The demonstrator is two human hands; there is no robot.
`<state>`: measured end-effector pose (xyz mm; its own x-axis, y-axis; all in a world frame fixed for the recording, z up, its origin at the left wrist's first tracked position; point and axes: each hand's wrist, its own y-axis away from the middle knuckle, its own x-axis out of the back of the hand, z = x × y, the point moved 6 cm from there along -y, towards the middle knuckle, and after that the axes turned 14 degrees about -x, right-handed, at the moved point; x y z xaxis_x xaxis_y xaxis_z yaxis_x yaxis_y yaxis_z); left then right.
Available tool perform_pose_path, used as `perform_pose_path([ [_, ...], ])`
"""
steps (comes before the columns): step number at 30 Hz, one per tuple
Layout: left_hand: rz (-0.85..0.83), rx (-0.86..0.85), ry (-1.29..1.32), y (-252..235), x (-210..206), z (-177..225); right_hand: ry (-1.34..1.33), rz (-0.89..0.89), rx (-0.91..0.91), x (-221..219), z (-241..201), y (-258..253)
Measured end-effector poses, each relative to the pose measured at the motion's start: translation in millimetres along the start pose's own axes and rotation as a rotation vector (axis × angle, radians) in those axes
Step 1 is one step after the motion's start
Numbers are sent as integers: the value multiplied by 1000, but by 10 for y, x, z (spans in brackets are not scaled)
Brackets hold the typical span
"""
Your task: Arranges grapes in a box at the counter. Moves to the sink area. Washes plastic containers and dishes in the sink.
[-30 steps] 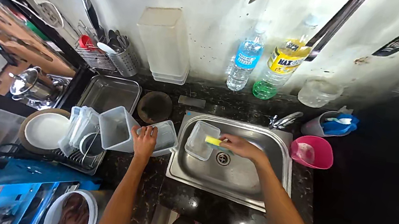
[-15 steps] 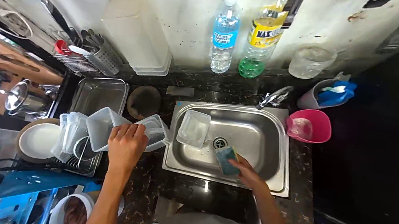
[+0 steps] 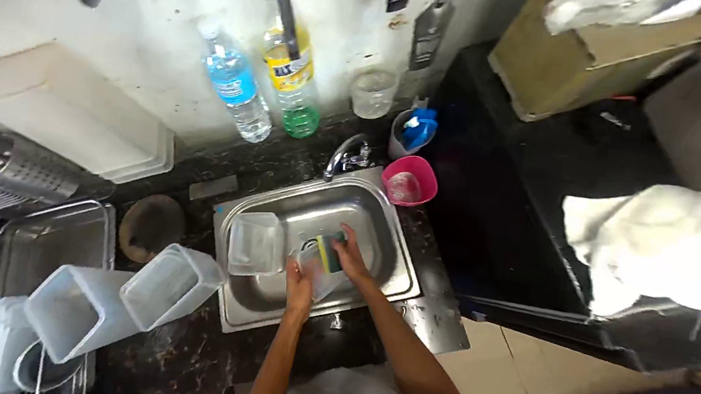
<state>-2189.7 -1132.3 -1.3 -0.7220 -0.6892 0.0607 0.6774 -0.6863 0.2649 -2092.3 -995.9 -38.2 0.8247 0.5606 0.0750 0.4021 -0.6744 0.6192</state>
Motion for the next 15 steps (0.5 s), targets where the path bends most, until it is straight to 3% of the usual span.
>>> perform_pose_path([
  [4,-11,120,548,90,-199,-135,408,83,140,-204,15,43],
  [10,44,202,779,-4,-142,129,450,-181,578,-576,-197,789],
  [12,61,235,804,-14,-171,66,497,-90,532,-480,-239,662],
  [15,43,247,844,-38,-295,32,538,33,327,-395,-289,369],
])
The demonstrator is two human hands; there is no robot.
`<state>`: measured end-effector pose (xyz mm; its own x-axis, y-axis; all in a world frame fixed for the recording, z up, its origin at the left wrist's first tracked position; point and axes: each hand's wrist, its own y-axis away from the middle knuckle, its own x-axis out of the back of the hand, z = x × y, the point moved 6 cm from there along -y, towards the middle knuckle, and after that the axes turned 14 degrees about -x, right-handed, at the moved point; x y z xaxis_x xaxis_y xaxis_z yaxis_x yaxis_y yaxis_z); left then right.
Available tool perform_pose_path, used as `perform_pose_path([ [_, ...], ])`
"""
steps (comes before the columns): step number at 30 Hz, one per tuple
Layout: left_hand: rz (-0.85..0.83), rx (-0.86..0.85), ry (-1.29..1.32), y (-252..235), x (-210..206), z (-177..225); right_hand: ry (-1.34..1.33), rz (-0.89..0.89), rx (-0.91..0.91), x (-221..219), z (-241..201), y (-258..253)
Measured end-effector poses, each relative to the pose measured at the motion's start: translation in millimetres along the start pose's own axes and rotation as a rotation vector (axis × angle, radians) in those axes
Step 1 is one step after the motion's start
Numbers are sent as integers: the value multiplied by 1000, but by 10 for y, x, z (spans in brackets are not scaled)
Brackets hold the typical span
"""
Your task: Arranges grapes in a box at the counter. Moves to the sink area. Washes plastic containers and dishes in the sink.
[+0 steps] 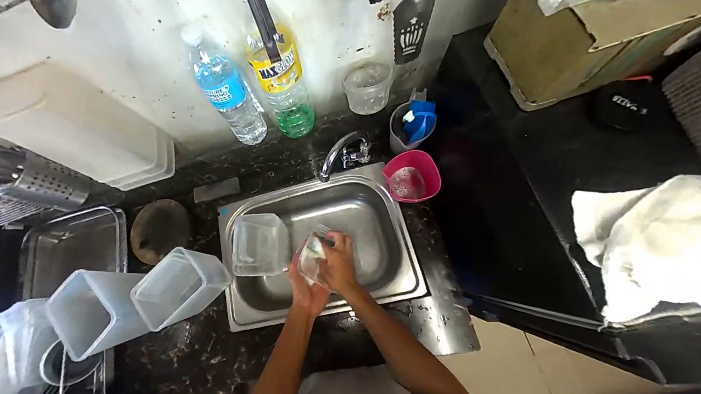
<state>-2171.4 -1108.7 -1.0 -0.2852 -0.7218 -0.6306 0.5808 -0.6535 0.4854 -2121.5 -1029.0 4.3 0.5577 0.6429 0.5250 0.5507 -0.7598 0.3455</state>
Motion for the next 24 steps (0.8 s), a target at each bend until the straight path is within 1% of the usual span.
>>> perform_pose_path([
  [1,17,-7,-22,-6,-10,29,4,-51,15,-63,-35,40],
  [3,35,-41,-55,-51,1,148,14,-164,141,-162,-116,236],
  [5,-36,-78,-26,-65,99,220,17,-202,272,-116,-83,346],
  [6,-67,-108,-23,-52,160,223,47,-199,290,-70,-22,326],
  [7,-83,-141,-38,-22,221,211,92,-176,257,-39,54,277],
  [8,-69,-164,-67,23,265,184,129,-133,178,-14,134,207],
  [9,-55,-167,-110,79,278,147,137,-82,61,14,205,119],
  [11,-53,-160,-216,185,217,54,42,10,-199,93,275,-84],
  [12,-55,-161,-270,237,189,9,-37,18,-307,120,260,-157],
  [13,-47,-164,-313,271,189,-30,-114,28,-367,128,206,-201],
  [14,-19,-170,-346,292,209,-52,-182,42,-379,123,121,-208],
  [16,33,-188,-352,296,261,-42,-294,107,-282,113,-41,-161],
  [18,25,-196,-305,283,253,34,-305,120,-160,129,-44,-160],
  [19,3,-188,-278,292,248,80,-276,100,-137,142,18,-183],
  [20,-10,-179,-251,309,250,116,-232,66,-153,146,101,-197],
  [22,-27,-169,-229,296,227,168,-151,32,-256,141,213,-200],
  [24,-52,-166,-324,254,129,179,-154,106,-358,139,138,-105],
])
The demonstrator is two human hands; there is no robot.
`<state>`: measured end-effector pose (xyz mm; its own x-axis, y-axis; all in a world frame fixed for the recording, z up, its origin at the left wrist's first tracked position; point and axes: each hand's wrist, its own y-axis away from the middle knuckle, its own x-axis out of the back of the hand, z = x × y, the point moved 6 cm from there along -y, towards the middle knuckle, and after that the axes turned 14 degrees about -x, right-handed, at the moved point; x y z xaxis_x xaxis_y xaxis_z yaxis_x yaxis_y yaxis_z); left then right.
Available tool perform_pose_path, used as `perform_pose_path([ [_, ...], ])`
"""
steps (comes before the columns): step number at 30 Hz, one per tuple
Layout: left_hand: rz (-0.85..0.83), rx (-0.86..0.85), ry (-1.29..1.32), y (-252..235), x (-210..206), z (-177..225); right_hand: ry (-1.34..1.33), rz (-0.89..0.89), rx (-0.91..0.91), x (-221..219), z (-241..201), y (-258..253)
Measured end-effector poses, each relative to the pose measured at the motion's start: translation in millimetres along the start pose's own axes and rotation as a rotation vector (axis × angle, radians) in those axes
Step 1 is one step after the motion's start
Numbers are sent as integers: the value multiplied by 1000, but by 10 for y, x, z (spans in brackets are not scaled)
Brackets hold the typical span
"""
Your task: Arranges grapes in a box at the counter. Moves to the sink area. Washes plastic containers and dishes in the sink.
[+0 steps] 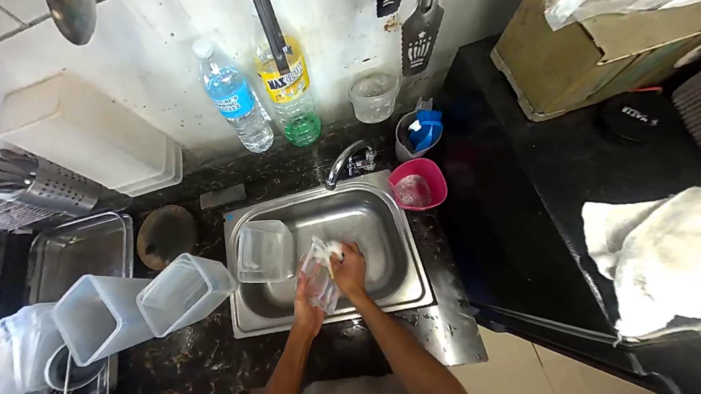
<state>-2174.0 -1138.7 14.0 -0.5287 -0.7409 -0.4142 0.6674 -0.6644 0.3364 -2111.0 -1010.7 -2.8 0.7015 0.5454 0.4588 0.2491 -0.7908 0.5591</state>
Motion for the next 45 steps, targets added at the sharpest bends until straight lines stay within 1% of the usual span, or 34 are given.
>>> perform_pose_path([
  [2,7,25,-17,-27,-122,-29,-56,140,1,-36,-114,169],
  [3,19,50,20,-26,-165,-58,-63,183,29,-82,-172,258],
  [4,52,55,65,-37,-181,-72,-37,176,60,-148,-211,342],
  [6,151,48,132,-126,-132,7,57,24,137,-263,-265,490],
  [8,204,64,146,-218,-18,97,66,-112,301,-297,-277,624],
  [9,203,78,159,-247,18,117,53,-156,388,-290,-285,656],
  [10,166,101,182,-262,26,123,40,-170,435,-280,-305,635],
  [12,90,157,222,-244,6,93,25,-130,413,-283,-343,511],
  [14,99,164,218,-251,-2,77,36,-116,374,-317,-361,471],
  [17,187,78,173,-387,117,235,171,-213,414,-301,-345,683],
  [19,118,-3,210,-476,199,346,308,-224,414,-215,-245,741],
  [21,31,-60,203,-496,190,407,391,-140,416,-113,-193,652],
  [23,43,-57,155,-407,148,406,429,-35,382,6,-226,468],
  [24,45,-51,154,-333,133,381,400,7,344,86,-219,343],
  [25,42,-45,179,-261,127,348,300,53,309,168,-166,192],
  [26,51,-47,217,-210,128,324,120,96,272,244,-74,29],
  [27,57,-44,278,-183,120,309,-94,125,203,312,36,-123],
  [28,57,-35,348,-168,107,288,-299,102,74,354,153,-231],
  [30,76,26,464,-143,68,208,-708,-102,-251,237,354,-272],
  [31,97,57,434,-151,39,142,-917,-233,-384,105,403,-225],
  [32,122,71,341,-180,22,57,-1120,-362,-478,-15,393,-149],
  [33,145,49,186,-224,25,-33,-1266,-473,-501,-89,361,-77],
  [34,166,-3,-13,-275,54,-107,-1338,-530,-469,-102,315,-25],
  [35,154,-74,-226,-333,89,-140,-1342,-519,-418,-78,274,1],
  [36,94,-130,-390,-387,102,-146,-1293,-459,-376,-33,231,21],
  [37,11,-153,-473,-421,82,-142,-1221,-402,-322,3,204,18],
  [38,-68,-139,-489,-437,30,-133,-1125,-370,-241,16,185,-1],
  [40,-196,-63,-382,-454,-127,-85,-865,-305,-54,-9,110,-32],
  [41,-187,-52,-272,-446,-205,-49,-736,-273,28,-44,62,2],
  [43,-102,-54,-23,-454,-291,15,-487,-214,180,-123,-16,221],
  [45,13,-32,148,-499,-231,49,-265,-194,345,-121,-111,545],
])
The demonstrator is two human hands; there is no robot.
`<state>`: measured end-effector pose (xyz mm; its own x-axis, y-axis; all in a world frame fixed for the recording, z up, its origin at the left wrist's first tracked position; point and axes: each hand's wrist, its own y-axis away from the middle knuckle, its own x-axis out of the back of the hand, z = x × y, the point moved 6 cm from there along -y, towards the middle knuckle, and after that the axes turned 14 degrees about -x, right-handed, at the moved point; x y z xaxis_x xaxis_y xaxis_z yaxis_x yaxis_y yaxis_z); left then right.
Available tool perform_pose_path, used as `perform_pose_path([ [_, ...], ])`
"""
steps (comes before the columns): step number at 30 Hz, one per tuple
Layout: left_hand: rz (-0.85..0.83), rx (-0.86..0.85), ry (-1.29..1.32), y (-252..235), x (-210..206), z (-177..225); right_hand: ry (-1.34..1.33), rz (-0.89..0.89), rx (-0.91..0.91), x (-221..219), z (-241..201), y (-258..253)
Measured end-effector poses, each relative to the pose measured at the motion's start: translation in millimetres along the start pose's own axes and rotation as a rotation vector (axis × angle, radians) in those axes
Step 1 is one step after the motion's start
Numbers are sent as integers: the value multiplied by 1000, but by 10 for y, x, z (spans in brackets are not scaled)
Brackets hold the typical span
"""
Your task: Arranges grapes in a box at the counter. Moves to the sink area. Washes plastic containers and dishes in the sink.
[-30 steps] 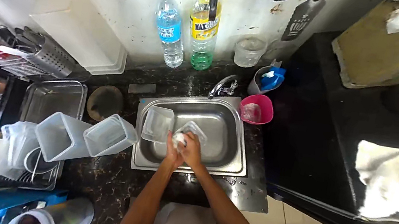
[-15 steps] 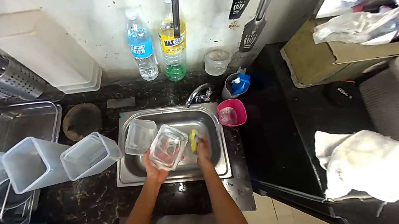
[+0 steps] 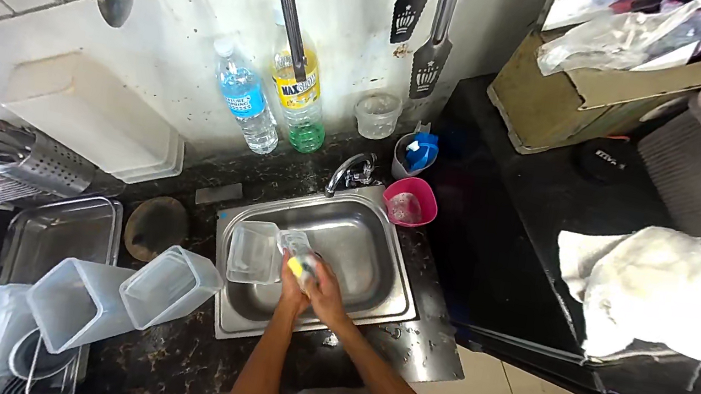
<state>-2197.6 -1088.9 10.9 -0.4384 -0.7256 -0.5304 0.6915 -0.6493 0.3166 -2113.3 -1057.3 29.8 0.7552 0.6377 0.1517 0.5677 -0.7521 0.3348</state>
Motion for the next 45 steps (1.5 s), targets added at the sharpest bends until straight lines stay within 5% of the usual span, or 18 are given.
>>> perform_pose_path([
  [4,-51,81,151,140,-12,21,277,-1,160,11,-152,-82],
  [8,-17,110,97,260,-19,-41,150,-22,38,133,-159,-510],
  [12,-6,60,-76,251,120,115,76,-136,234,122,-217,-273],
  [17,-87,126,-150,381,65,110,-93,245,25,364,91,-445],
  [22,-139,67,-254,368,77,148,50,46,279,142,-305,-97],
  [26,-85,64,-26,381,136,274,-110,22,-25,422,-56,-573],
  [29,-31,-37,140,248,139,425,-252,36,-132,443,252,-490],
  [33,191,-178,168,0,109,409,-261,307,-91,46,195,123],
  [37,99,-208,-150,121,-17,552,-257,302,-79,-49,49,145],
  [41,-246,-672,-715,306,-74,1107,-115,123,-188,102,-64,-319],
  [45,-70,-891,-751,-108,404,1274,-199,37,-177,-58,-223,-366],
])
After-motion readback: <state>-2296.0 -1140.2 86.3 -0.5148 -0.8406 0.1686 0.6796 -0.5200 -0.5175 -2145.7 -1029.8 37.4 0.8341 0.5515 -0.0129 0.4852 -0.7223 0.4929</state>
